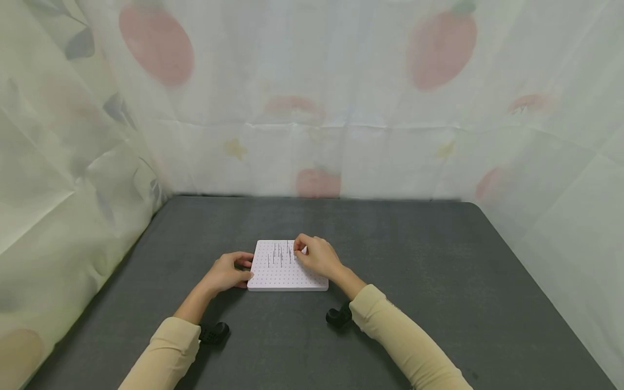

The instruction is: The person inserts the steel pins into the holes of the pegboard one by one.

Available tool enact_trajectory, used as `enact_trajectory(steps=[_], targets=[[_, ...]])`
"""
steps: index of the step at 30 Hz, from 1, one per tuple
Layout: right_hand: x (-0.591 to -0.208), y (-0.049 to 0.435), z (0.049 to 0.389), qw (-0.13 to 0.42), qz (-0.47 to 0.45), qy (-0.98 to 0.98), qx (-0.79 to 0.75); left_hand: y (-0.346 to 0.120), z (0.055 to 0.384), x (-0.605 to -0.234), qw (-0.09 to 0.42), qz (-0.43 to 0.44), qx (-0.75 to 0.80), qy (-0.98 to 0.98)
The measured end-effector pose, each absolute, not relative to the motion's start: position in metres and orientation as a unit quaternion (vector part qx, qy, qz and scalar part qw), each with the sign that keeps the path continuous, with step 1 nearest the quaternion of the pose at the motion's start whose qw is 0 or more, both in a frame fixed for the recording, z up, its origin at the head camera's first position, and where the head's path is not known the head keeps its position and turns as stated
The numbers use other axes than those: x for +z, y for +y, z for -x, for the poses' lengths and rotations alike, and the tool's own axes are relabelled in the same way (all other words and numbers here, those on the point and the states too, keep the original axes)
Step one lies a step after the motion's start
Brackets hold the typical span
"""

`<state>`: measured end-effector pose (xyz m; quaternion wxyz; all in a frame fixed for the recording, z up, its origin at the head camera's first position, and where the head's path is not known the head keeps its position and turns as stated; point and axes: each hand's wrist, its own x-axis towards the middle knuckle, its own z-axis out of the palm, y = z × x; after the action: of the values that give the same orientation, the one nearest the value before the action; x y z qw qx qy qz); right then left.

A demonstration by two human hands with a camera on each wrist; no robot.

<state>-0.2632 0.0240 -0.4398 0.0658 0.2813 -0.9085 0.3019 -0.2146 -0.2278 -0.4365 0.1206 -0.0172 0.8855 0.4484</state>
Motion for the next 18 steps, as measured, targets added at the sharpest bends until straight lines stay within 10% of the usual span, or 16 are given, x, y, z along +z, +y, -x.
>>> enact_trajectory(steps=[18], targets=[[-0.4417,0.0223,0.2615,0.056,-0.275,-0.916,0.287,-0.2281,0.2143,-0.4366,0.122,0.013,0.455,0.882]])
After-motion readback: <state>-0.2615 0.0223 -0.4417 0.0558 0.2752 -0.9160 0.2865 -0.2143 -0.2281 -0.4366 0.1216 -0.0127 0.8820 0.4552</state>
